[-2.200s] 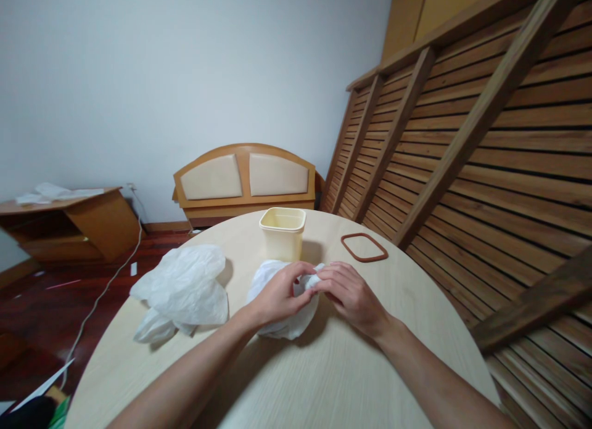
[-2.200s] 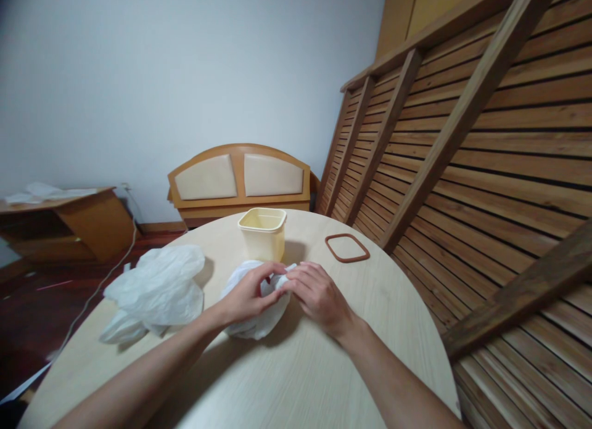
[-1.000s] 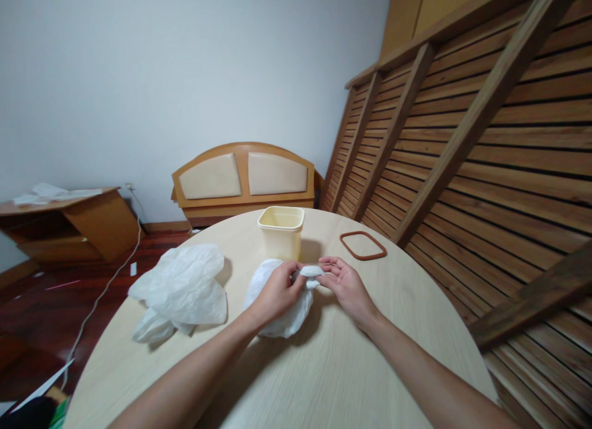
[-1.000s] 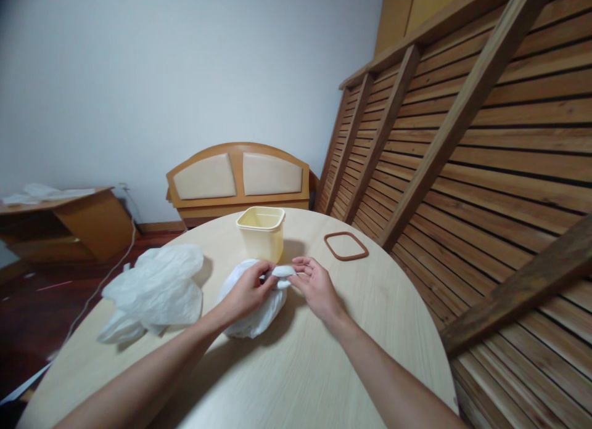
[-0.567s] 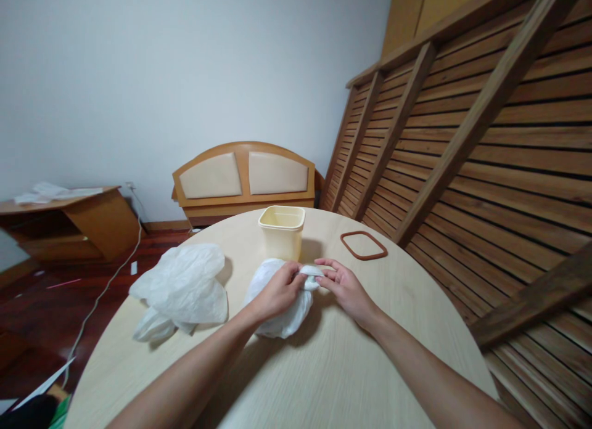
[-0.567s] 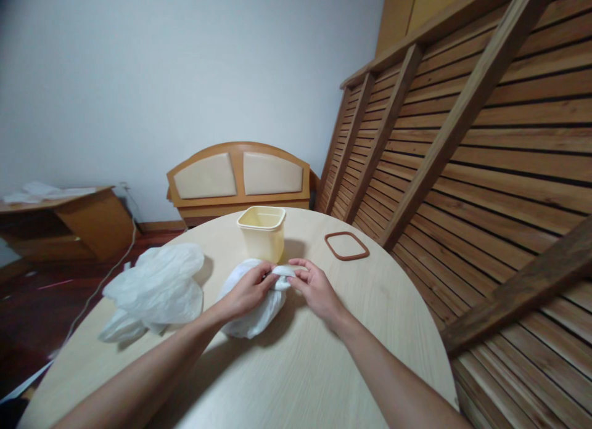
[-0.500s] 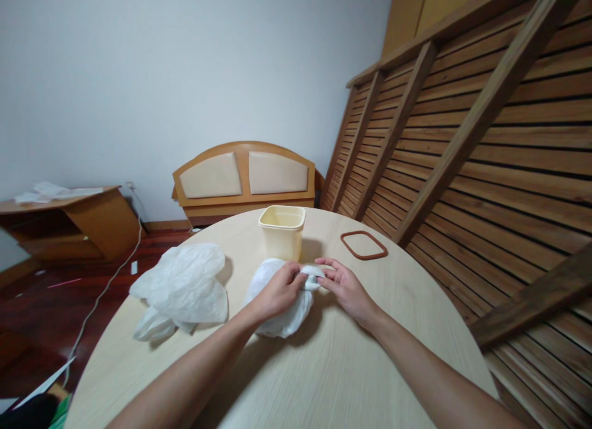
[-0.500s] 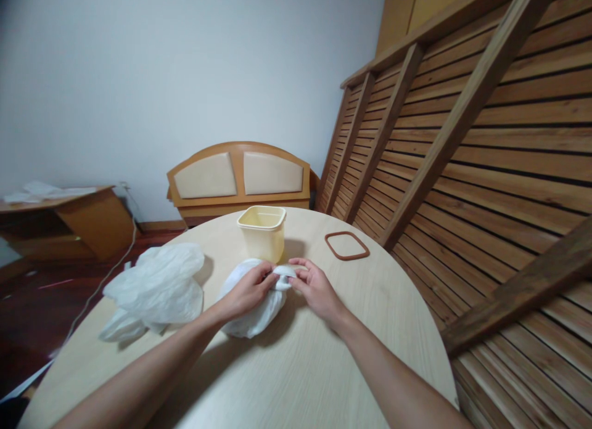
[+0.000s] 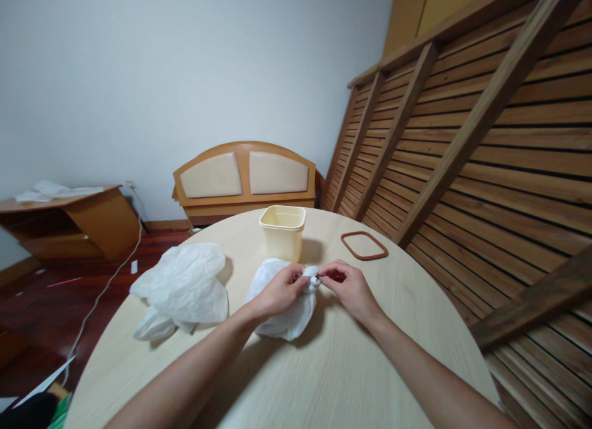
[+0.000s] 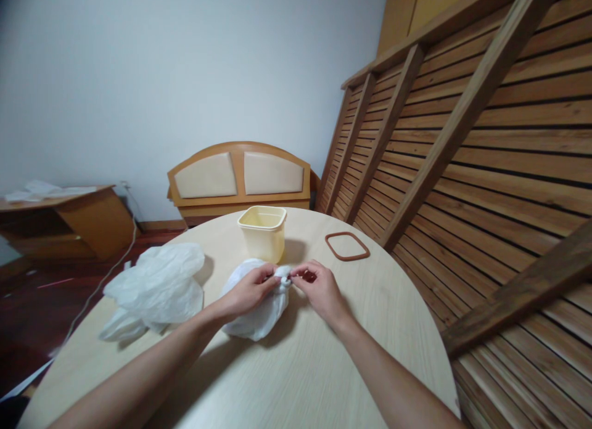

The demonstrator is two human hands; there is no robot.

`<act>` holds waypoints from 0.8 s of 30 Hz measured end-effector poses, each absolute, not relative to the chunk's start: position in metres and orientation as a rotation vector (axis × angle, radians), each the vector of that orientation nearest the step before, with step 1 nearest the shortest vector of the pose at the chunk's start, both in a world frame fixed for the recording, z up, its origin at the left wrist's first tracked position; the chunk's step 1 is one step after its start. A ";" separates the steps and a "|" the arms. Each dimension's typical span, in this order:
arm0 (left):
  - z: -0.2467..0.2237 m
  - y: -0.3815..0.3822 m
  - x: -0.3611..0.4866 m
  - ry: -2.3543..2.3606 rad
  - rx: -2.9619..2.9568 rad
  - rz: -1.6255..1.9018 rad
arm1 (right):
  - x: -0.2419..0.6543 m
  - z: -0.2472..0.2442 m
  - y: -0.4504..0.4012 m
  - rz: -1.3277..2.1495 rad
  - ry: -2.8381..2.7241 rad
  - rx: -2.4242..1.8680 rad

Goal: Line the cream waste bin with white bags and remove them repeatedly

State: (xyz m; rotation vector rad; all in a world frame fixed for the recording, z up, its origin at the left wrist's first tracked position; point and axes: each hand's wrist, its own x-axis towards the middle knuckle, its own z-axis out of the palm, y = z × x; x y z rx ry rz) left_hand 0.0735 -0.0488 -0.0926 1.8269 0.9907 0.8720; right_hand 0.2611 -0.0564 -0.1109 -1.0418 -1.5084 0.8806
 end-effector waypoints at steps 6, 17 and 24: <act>-0.091 -0.046 0.073 0.916 1.723 0.960 | 0.260 -0.103 -0.065 0.787 -1.654 -0.974; -0.096 -0.049 0.075 0.864 1.635 1.066 | 0.260 -0.105 -0.065 0.831 -1.676 -0.986; -0.093 -0.052 0.076 0.976 1.823 1.045 | 0.262 -0.110 -0.059 1.068 -1.570 -0.924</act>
